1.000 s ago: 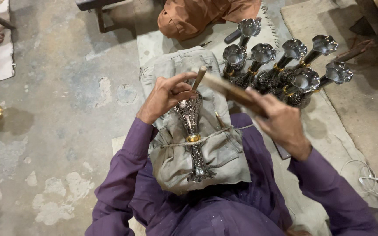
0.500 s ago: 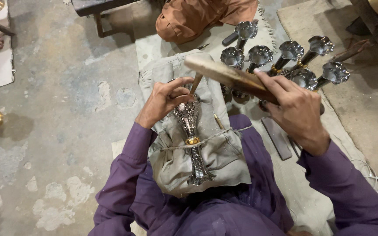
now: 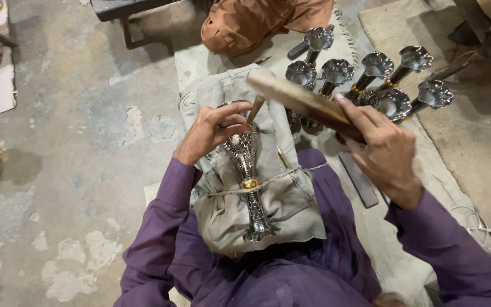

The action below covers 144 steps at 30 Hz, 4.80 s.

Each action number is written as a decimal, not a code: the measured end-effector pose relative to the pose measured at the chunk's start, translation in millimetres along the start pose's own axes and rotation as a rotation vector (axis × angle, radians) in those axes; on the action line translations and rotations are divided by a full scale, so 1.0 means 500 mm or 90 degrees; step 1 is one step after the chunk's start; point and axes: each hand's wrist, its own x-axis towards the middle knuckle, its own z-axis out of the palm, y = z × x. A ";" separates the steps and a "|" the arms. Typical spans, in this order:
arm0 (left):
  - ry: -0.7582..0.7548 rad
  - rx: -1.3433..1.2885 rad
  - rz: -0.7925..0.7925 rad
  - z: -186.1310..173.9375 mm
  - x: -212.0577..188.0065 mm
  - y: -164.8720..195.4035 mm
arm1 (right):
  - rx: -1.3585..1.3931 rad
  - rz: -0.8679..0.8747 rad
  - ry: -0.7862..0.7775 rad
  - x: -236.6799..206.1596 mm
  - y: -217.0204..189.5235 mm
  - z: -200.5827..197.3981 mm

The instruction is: The person sits on the floor with an ornate silver vase held against a cloth cushion on their lap. They hold a small punch against the vase surface with one hand and repeatedly strike it with a wooden mallet held in the other hand, working around the vase's decorated body.

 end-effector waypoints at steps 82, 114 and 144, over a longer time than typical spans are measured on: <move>-0.077 0.026 -0.027 -0.006 0.029 0.021 | 0.150 0.030 0.086 -0.016 0.008 0.064; 0.118 0.062 -0.005 0.049 -0.043 0.011 | 0.283 0.043 0.057 0.014 -0.007 0.027; 0.089 0.064 -0.006 0.044 -0.039 0.005 | 0.007 -0.076 0.089 -0.014 0.003 0.056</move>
